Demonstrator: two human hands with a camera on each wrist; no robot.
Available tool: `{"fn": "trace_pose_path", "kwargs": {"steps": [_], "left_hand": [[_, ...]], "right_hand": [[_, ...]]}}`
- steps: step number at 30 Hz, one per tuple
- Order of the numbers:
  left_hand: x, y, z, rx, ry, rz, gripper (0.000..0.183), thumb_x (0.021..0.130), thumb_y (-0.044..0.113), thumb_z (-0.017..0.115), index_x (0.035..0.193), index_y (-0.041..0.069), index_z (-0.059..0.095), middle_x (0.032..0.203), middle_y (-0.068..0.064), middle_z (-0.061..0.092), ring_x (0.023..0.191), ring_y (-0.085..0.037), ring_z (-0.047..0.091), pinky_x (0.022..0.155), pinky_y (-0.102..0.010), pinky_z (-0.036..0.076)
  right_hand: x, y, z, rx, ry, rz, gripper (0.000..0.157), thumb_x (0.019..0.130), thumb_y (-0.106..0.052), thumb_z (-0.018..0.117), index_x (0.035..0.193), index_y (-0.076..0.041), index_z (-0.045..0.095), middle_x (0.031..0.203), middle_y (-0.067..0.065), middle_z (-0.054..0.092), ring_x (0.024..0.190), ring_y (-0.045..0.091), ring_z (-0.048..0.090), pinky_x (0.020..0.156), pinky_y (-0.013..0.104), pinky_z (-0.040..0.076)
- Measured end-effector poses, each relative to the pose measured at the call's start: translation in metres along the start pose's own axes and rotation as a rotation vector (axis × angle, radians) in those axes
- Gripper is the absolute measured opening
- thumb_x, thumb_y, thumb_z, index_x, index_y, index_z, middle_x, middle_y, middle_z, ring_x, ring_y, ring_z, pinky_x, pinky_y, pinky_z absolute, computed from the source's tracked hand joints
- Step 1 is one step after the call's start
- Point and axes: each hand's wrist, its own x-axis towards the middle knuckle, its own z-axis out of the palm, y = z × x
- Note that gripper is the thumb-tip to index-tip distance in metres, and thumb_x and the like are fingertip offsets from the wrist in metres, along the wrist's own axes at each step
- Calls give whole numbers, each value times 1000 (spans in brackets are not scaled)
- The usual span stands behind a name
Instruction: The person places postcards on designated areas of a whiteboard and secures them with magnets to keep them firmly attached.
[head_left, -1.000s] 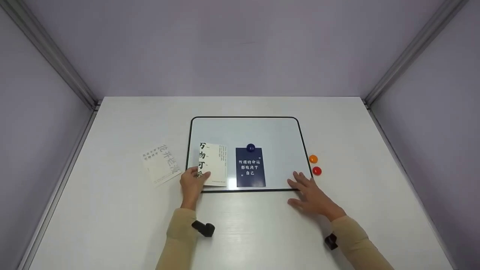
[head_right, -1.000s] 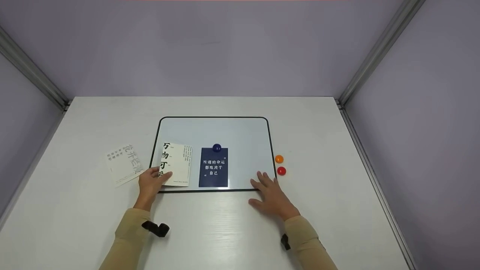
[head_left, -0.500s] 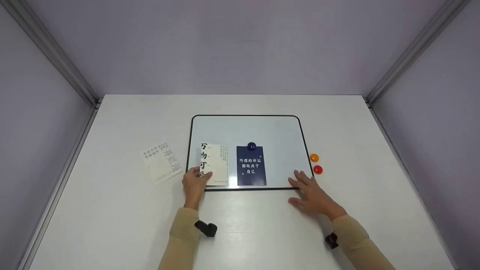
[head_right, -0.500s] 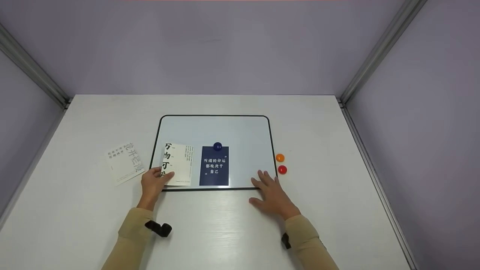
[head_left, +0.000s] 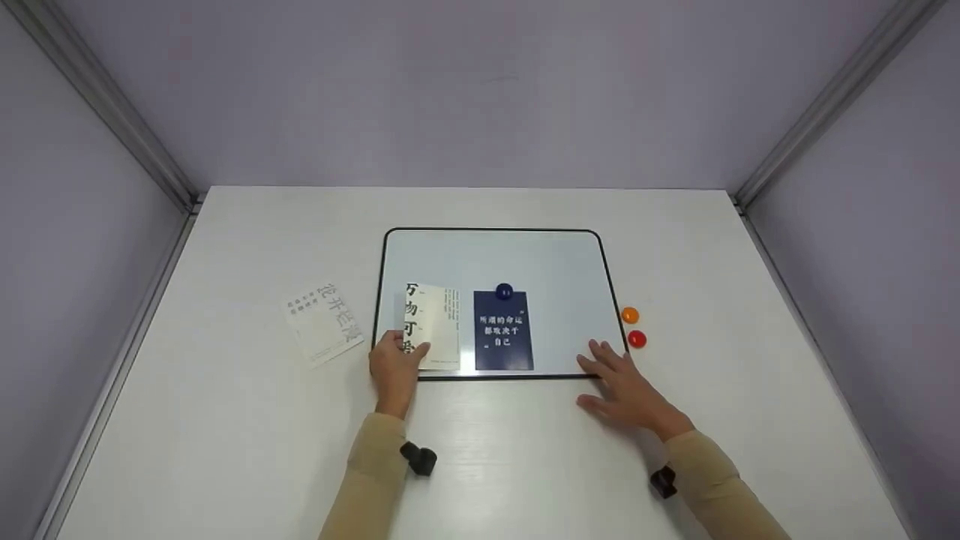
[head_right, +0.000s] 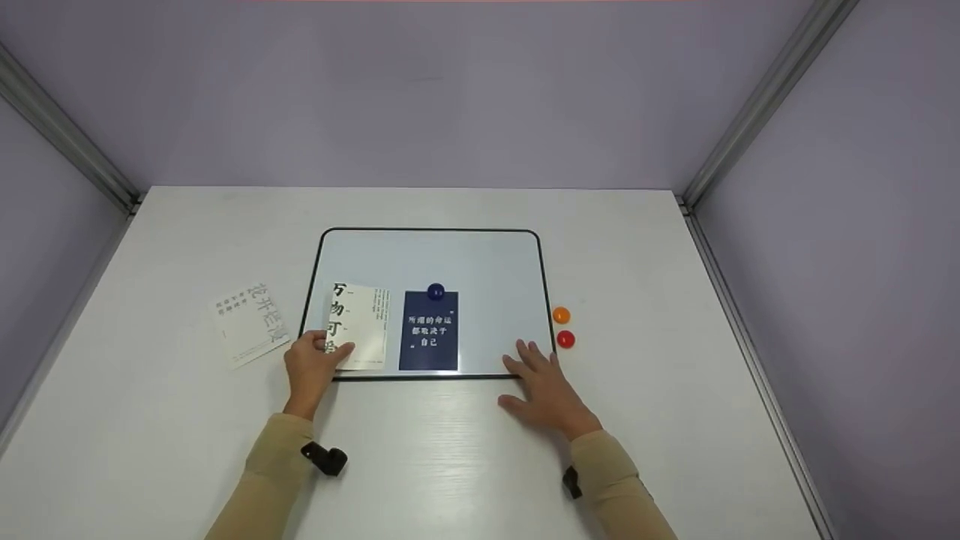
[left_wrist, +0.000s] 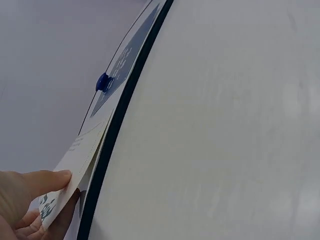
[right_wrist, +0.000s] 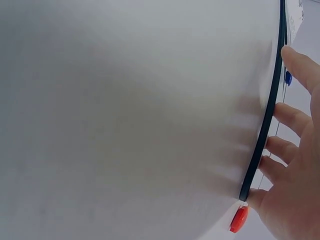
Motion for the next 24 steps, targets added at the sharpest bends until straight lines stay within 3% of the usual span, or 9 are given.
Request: {"fn": "trace_pose_path", "kwargs": {"steps": [9,15,24], "left_hand": [[-4,-2,3,116,21,44,39,70,19,76,97,-3,60,86,-10,53,78,-21,51,70,-31,44],[-6,-1,5,173,36,71,43,69,20,77,100,-5,60,90,-12,53,83,-22,52,74,-33,45],[-8,1,4,177,27,75,45,69,20,77,101,-6,59,91,-12,51,84,-22,51,75,-33,45]], "right_hand": [[1,-2,0,-4,10,5,67,81,-47,59,136,-13,39,145,11,23,134,29,13,104,54,7],[1,-1,3,-22,8,12,68,80,-49,58,136,-14,39,145,10,23,134,30,13,104,55,9],[0,0,3,-8,25,-14,68,80,-47,60,135,-12,40,144,12,25,133,31,15,104,55,9]]}}
